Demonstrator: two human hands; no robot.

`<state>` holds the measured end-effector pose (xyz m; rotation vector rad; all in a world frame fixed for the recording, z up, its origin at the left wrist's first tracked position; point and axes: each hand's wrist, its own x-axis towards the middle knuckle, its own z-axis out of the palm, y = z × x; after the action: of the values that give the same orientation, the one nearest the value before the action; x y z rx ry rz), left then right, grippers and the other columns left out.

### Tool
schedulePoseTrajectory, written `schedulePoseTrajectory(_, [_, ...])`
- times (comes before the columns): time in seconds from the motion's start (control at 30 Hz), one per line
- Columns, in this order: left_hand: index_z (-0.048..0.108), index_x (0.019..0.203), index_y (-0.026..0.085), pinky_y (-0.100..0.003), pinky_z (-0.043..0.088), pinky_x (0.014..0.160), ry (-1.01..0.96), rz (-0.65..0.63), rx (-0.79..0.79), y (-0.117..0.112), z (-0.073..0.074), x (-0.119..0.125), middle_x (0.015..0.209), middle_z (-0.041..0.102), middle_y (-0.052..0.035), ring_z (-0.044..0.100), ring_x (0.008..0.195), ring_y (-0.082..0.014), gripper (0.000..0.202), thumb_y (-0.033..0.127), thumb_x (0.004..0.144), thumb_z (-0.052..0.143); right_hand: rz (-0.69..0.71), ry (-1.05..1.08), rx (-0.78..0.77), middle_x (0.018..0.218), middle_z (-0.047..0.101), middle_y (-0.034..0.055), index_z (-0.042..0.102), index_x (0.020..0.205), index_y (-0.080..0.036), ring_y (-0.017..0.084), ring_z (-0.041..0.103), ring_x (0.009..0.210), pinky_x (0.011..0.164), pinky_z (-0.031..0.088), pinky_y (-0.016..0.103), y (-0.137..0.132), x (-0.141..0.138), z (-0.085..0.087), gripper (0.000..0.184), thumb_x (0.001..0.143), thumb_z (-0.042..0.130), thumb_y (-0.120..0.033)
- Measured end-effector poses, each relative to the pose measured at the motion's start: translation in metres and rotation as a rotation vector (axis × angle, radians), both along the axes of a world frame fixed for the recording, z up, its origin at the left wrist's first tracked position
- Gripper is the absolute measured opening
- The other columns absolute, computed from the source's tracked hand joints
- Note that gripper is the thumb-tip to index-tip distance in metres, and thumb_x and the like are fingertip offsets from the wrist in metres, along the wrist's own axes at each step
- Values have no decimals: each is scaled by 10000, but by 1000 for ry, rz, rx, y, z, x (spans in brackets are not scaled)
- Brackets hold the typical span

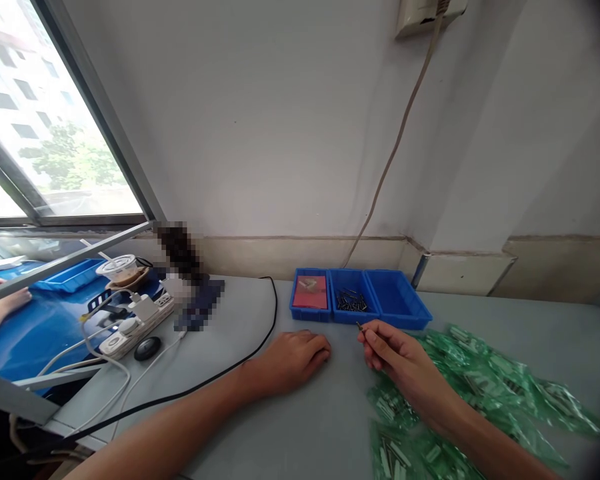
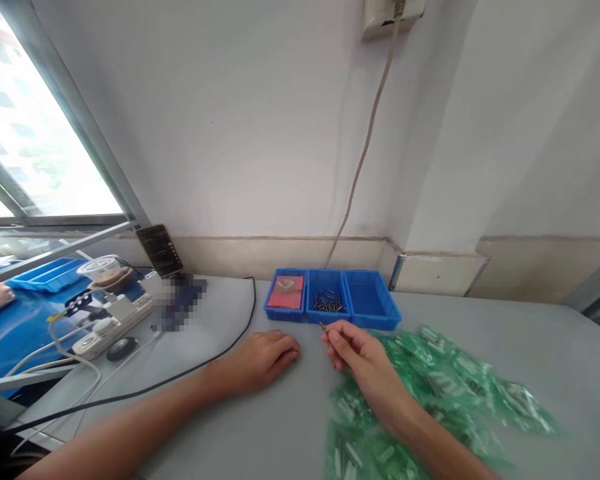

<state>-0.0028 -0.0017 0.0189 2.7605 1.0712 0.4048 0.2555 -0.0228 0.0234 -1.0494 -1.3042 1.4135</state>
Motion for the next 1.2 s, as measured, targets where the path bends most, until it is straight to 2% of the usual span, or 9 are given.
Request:
schedulePoseTrajectory(0.27, [611, 1089, 213, -288, 475, 767, -15, 3, 0, -1, 0, 0, 951, 709, -20, 675, 860, -188, 180, 279, 1133, 450, 4, 205, -93, 857, 549, -6, 715, 937, -229, 128, 417, 664, 677, 416, 298, 0, -3, 5, 383, 884, 810, -596])
schedulePoseTrajectory(0.4, [608, 1090, 213, -289, 474, 771, -2, 7, -7, -1, 1, 1, 964, 712, -17, 677, 871, -189, 162, 274, 1129, 463, -15, 131, -65, 863, 527, -23, 683, 1002, -264, 144, 449, 700, 722, 413, 308, -1, -2, 5, 351, 897, 804, -576])
schedulePoseTrajectory(0.63, [603, 1093, 221, -285, 472, 759, 14, 8, -18, -1, 1, 0, 955, 708, -12, 673, 858, -184, 167, 286, 1133, 454, 43, -59, 18, 808, 512, -36, 624, 942, -254, 162, 453, 747, 714, 363, 298, -2, -1, 6, 308, 939, 767, -526])
schedulePoseTrajectory(0.83, [600, 1097, 215, -278, 479, 759, 0, 1, -8, 0, -1, 0, 957, 703, -20, 673, 870, -184, 176, 285, 1134, 444, 35, -60, 34, 818, 521, -28, 640, 943, -253, 166, 457, 746, 704, 372, 296, -4, -1, 9, 290, 951, 750, -521])
schedulePoseTrajectory(1.07, [600, 1108, 219, -279, 481, 771, 2, 1, 1, 1, -4, 1, 963, 706, -22, 677, 883, -190, 177, 294, 1137, 443, 16, -21, 31, 927, 579, 2, 708, 1049, -262, 165, 472, 742, 729, 407, 310, 0, -1, 1, 348, 958, 716, -598])
schedulePoseTrajectory(1.2, [598, 1096, 216, -279, 479, 775, 0, 4, 3, 1, -6, 1, 965, 704, -21, 676, 883, -189, 176, 288, 1137, 443, 16, 6, 4, 960, 608, 19, 731, 1048, -256, 165, 480, 745, 747, 427, 319, -1, -2, 3, 364, 963, 705, -609])
